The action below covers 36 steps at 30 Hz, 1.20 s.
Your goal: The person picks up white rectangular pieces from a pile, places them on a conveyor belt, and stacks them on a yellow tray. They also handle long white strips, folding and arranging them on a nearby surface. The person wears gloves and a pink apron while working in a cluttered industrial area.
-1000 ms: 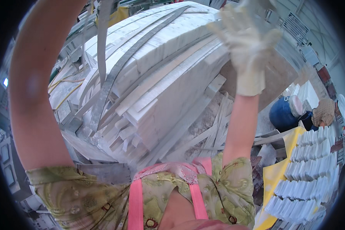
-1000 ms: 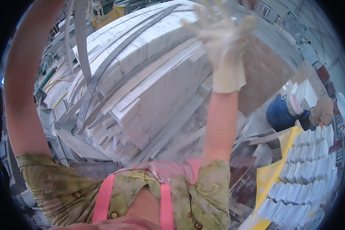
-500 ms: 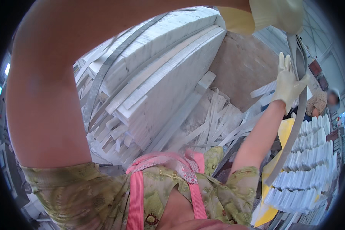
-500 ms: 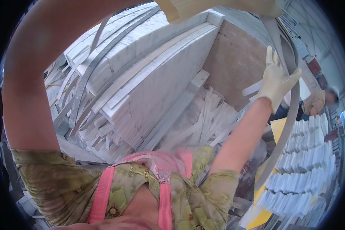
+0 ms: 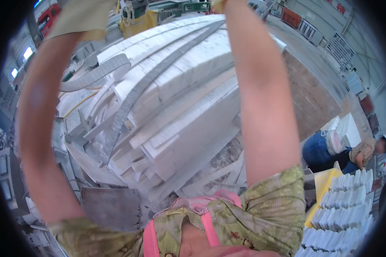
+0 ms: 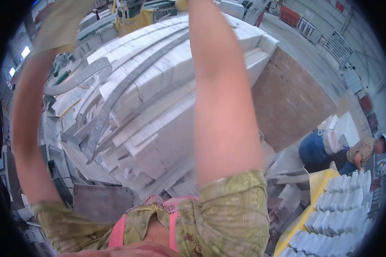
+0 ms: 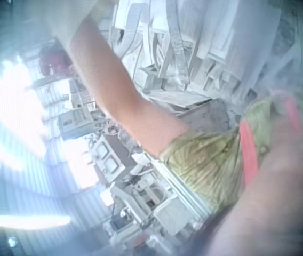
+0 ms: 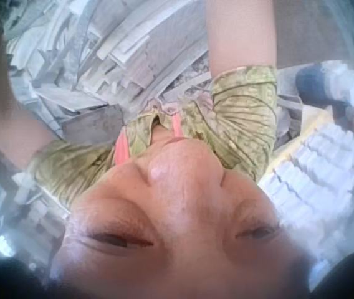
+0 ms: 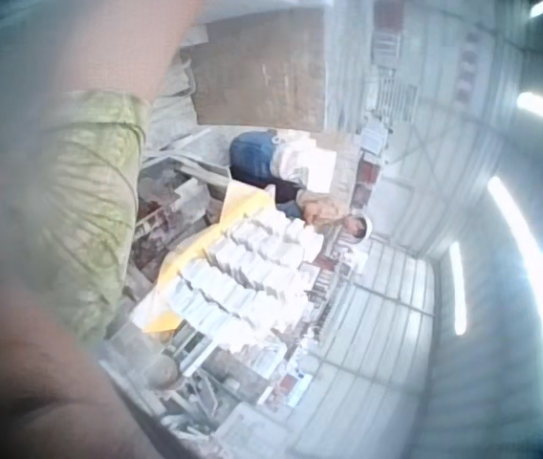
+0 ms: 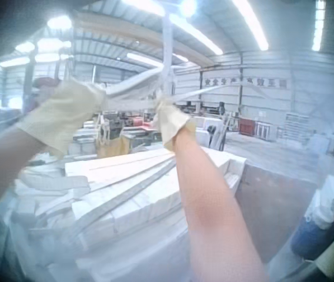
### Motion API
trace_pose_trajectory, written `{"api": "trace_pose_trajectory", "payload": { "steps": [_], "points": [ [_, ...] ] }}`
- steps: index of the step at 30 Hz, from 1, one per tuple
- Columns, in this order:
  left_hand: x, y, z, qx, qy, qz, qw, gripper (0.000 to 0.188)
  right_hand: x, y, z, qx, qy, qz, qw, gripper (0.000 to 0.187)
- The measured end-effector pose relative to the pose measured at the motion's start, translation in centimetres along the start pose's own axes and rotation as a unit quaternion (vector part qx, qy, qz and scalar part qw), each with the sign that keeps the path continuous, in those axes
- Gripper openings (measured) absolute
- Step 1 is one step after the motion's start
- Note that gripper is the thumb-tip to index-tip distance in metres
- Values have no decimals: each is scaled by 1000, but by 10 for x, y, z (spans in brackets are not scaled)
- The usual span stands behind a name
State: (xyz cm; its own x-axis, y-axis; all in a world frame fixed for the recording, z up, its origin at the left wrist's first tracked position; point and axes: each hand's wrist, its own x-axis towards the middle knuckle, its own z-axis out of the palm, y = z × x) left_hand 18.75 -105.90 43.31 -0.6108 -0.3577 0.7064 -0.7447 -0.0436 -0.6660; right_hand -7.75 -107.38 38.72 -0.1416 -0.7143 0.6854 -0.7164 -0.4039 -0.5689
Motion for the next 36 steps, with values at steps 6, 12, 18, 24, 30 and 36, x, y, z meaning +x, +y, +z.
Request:
{"api": "trace_pose_trajectory", "payload": {
  "steps": [6,12,18,24,30,36],
  "points": [
    [-56,142,78,-255,-208,55,943,21,-249,81,-21,110,-172,108,973,59],
    [-63,145,93,-204,-190,100,955,27,-467,101,-173,90,49,455,885,49],
    [3,54,15,-210,-23,104,972,29,-621,96,-233,122,258,535,795,52],
    [35,45,-50,-218,18,105,970,29,-678,86,-209,185,314,564,741,56],
    [24,76,-6,-194,-90,134,968,29,-705,86,-180,251,330,572,707,56],
    [-92,114,74,-522,-420,-200,714,46,-707,81,-181,257,333,563,711,56]
  ]
}}
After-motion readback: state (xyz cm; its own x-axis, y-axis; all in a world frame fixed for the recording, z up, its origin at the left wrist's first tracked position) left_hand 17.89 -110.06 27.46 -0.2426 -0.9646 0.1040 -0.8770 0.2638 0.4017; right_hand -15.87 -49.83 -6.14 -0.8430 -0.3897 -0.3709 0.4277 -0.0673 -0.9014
